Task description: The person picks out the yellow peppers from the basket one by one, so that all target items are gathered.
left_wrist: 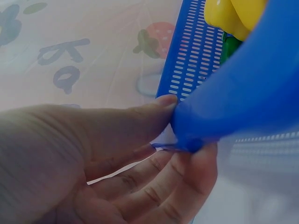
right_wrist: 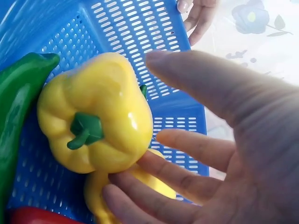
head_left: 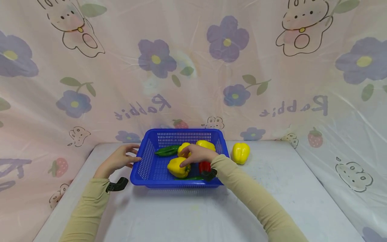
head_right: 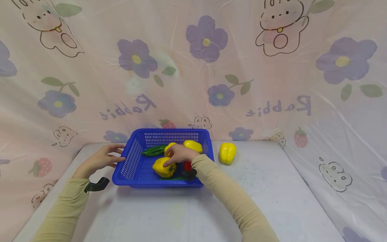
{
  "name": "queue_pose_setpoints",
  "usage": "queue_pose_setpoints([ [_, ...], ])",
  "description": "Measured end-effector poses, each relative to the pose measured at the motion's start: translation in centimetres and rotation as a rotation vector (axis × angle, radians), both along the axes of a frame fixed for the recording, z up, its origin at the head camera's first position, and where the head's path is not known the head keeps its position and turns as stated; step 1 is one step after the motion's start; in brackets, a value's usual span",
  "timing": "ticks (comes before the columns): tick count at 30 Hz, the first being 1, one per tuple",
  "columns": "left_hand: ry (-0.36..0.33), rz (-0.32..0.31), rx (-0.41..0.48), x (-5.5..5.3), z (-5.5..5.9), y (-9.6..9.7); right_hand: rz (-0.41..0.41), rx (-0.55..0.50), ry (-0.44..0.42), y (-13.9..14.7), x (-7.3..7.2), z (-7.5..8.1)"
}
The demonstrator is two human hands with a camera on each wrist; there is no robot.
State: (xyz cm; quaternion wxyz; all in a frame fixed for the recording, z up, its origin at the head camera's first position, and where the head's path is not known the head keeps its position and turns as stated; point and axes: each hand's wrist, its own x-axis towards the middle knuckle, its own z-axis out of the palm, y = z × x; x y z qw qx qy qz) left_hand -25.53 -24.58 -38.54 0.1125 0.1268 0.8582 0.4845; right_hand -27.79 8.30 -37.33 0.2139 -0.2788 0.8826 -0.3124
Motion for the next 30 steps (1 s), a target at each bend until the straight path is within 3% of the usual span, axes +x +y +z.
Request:
queue_pose_setpoints([
  [7,0.012,-0.004,0.000,0.1,-0.1,-0.1,0.011,0.007,-0.016,-0.5,0.2,0.2],
  [18,0.002,-0.008,0.000,0.2,0.1,-0.1,0.065,0.091,0.075,-1.5,0.3,-0.2],
  [30,-0.005,0.001,0.005,0.0,0.0,-0.1,0.063,0.145,0.076,-2.0,0.2,-0.1],
])
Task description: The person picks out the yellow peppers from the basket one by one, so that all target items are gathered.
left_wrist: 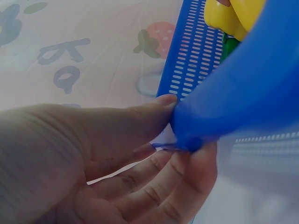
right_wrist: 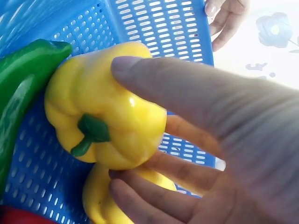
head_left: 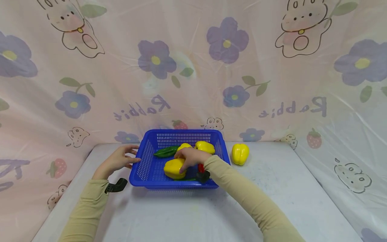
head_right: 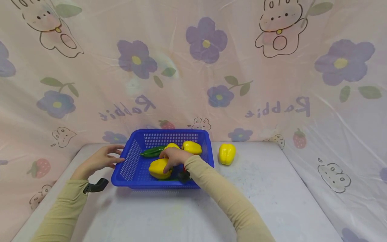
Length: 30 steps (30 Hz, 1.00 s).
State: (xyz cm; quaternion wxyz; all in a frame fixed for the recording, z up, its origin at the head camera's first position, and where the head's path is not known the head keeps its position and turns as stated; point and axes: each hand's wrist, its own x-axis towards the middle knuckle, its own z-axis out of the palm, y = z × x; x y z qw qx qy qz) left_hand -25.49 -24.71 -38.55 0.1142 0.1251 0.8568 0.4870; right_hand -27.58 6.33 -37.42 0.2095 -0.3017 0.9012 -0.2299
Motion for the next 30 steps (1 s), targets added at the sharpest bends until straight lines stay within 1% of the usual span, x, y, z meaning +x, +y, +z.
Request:
queue_pose_setpoints([
  [5,0.004,-0.011,0.013,0.2,0.2,0.2,0.001,0.018,-0.003,-0.1,-0.1,-0.2],
  [10,0.002,-0.008,0.012,0.1,0.2,0.2,0.009,0.023,-0.003,-0.1,-0.3,-0.3],
  [16,-0.001,-0.007,0.007,0.2,0.2,0.3,0.034,0.016,0.011,0.3,-0.1,0.1],
  [21,-0.003,-0.007,0.008,0.1,0.2,0.4,0.057,-0.038,0.027,1.3,-0.1,0.5],
  [30,0.004,-0.009,0.009,0.1,0.1,0.1,0.090,-0.166,-0.008,3.8,0.0,1.7],
])
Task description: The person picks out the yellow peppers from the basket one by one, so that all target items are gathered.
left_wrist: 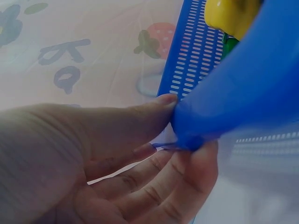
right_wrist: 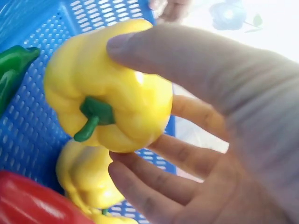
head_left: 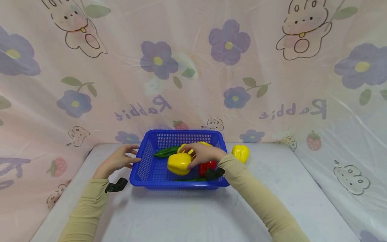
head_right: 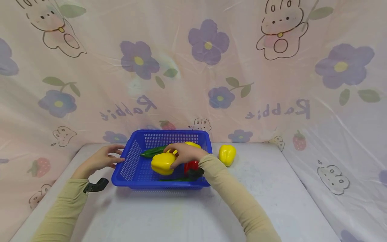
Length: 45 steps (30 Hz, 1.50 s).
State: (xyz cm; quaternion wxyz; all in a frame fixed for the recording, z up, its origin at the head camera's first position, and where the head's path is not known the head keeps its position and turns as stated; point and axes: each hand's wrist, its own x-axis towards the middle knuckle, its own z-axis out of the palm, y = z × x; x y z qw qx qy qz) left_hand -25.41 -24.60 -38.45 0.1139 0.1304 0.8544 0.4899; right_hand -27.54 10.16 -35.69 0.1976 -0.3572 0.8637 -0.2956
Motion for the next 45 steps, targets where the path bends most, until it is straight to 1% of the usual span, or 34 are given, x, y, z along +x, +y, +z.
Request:
queue_pose_setpoints([
  [7,-0.009,0.002,-0.007,0.0,0.0,0.2,-0.048,-0.039,-0.020,2.3,0.3,0.7],
  [15,-0.009,0.005,-0.020,-0.3,-0.3,0.0,-0.093,-0.073,0.002,5.1,0.5,0.9],
  [21,-0.001,0.004,-0.024,-0.3,-0.3,0.0,-0.124,-0.087,0.022,7.2,0.5,1.1],
  [25,-0.005,0.002,-0.020,-0.2,-0.3,0.1,-0.164,-0.104,0.032,8.8,1.0,1.5],
  [28,-0.006,-0.002,-0.012,-0.2,-0.3,0.0,-0.191,-0.146,0.034,10.2,1.2,1.8],
  [32,-0.006,-0.006,-0.005,-0.2,-0.3,-0.2,-0.229,-0.196,0.047,12.2,1.3,2.0],
  [35,-0.008,-0.003,-0.004,-0.2,-0.3,-0.4,-0.256,-0.215,0.073,13.5,1.2,2.3],
  [38,-0.011,-0.002,-0.002,-0.2,-0.3,-0.4,-0.289,-0.233,0.082,14.5,1.4,2.8],
  [41,-0.014,-0.001,0.002,-0.2,-0.3,-0.4,-0.313,-0.243,0.073,15.5,1.8,3.2],
  [45,-0.011,-0.004,0.003,-0.3,-0.3,-0.3,-0.356,-0.213,0.067,16.9,2.4,3.6],
])
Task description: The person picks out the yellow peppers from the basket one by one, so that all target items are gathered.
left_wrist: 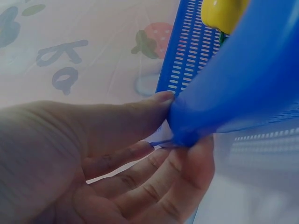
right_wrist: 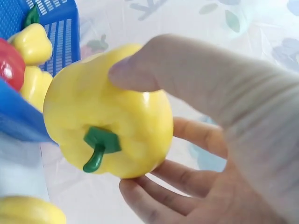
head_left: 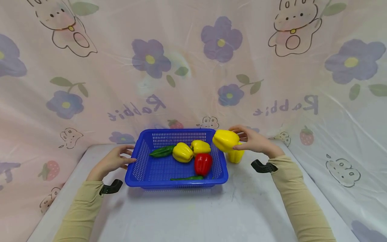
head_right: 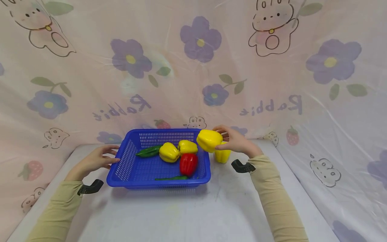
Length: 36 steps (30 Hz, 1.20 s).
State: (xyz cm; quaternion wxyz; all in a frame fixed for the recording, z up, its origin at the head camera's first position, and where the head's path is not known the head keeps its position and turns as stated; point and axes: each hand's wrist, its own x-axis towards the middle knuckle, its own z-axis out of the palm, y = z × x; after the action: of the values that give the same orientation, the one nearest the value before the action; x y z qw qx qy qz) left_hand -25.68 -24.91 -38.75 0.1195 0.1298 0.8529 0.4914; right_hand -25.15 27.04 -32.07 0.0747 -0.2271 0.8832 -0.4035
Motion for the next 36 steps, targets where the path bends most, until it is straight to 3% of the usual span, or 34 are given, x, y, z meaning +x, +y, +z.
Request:
queue_pose_setpoints([
  [6,0.004,-0.005,0.005,-0.1,-0.1,-0.1,-0.063,0.044,0.020,2.0,0.4,-0.1],
  [13,-0.004,-0.008,0.013,0.0,0.1,0.0,-0.076,0.017,0.010,4.1,0.7,-0.7],
  [27,0.000,-0.001,0.000,-0.1,0.0,0.0,-0.141,0.093,0.017,7.0,1.5,-2.3],
  [36,0.003,0.002,-0.005,-0.1,0.0,0.0,-0.157,0.085,0.022,8.4,2.0,-3.3],
])
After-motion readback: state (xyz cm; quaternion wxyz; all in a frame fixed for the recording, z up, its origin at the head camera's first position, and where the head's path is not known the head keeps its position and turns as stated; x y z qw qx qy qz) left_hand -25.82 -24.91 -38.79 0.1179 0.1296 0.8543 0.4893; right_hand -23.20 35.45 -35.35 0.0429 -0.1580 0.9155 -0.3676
